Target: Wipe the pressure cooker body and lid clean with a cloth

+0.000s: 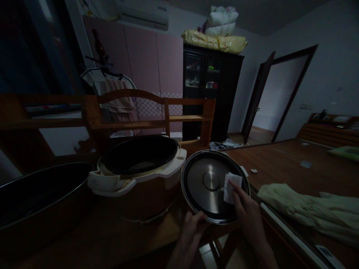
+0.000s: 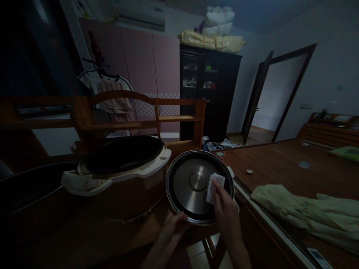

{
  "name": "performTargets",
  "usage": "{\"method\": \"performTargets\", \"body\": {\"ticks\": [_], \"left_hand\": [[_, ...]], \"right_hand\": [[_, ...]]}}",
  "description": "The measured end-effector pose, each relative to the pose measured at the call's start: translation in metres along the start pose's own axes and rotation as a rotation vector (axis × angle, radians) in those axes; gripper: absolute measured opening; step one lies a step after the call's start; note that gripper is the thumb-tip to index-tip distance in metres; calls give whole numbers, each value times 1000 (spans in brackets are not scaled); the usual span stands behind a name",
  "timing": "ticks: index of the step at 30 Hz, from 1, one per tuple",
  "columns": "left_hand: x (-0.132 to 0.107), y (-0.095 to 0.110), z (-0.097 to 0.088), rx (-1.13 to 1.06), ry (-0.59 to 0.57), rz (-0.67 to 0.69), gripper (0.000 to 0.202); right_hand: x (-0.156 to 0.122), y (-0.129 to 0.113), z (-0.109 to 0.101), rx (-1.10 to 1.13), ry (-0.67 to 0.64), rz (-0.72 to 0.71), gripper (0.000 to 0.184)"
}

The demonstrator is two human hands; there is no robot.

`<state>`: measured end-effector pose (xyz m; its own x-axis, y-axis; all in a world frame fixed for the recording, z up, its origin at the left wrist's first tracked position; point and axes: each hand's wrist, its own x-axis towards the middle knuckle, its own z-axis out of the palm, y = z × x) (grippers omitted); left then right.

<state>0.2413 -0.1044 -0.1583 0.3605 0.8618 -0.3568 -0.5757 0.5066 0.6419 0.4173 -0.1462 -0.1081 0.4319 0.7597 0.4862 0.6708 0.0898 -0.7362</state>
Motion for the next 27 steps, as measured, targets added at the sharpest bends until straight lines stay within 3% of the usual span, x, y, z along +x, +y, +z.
{"method": "performTargets", "body": {"ticks": [4,8,11,15,20,27], "left_hand": [[7,-8,3,-113,11,55,31],[6,-7,5,-121,10,58,29],[7,-7,6,-131,-7,75,34],[13,-13,6,-149,3,103,35],[18,-20,3,-186,33,103,29],[16,-19,3,-186,5,109,46]], "right_hand": [[46,-3,17,-131,-139,-278,58],[87,-12,45,-321,-261,-363,66],[98,-18,66,-335,-377,-441,61],[87,-20,81,-338,-548,-562,67],[67,-15,72,-349,-721,-667,75],[55,-23,25,-413,-901,-754,71]]}}
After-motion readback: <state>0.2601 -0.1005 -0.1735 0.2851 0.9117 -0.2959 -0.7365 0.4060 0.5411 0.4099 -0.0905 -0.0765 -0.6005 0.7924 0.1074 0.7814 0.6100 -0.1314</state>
